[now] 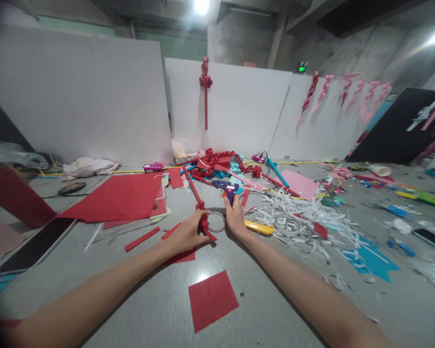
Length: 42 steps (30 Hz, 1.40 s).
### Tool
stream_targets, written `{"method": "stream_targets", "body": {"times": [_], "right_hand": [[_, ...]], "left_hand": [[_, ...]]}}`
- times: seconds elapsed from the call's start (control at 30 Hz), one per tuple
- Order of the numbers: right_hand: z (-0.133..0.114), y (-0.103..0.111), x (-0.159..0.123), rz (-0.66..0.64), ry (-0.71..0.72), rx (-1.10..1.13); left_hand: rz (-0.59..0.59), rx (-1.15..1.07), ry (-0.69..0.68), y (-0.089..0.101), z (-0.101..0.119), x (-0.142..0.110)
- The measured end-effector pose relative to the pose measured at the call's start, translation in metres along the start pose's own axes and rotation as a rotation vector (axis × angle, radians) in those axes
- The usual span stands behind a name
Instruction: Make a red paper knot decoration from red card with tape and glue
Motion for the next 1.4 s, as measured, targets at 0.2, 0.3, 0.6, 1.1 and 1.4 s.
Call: {"method": "stream_targets", "body": {"times": [0.2,0.3,0.6,1.1,1.4], "right_hand": [[0.001,0.001,0.0,0.011,-0.12,0.095],[-0.008,0.004,-0.003,-0.001,-0.123,0.157],[-0.019,0.008,-0.008,0.045,-0.185,0.156],[-0.037,0.013,-0.018,0.021,0.033,-0.086],[-0.029,0.007,-0.019,-0.024,0.179,-0.214]], "left_hand": [[0.051,0.024,0.001,0.004,0.006,0.0],[0.1,-0.023,0.022,0.007,0.004,0.002],[0.194,-0.117,0.03,0.011,-0.006,0.004],[0.489,-0.308,0.273,0.022,-0.047,-0.004],[0.432,-0.301,0.229,0.021,-0.05,-0.003]]}}
Point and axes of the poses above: each hand's wrist, its own x-axis towards the middle knuckle, its own y-axis out of the back of the hand, z = x × y, the point moved 4 cm from there along x, towards the middle knuckle, and after that the axes turned 15 degrees about -y, right-handed, at the moved point
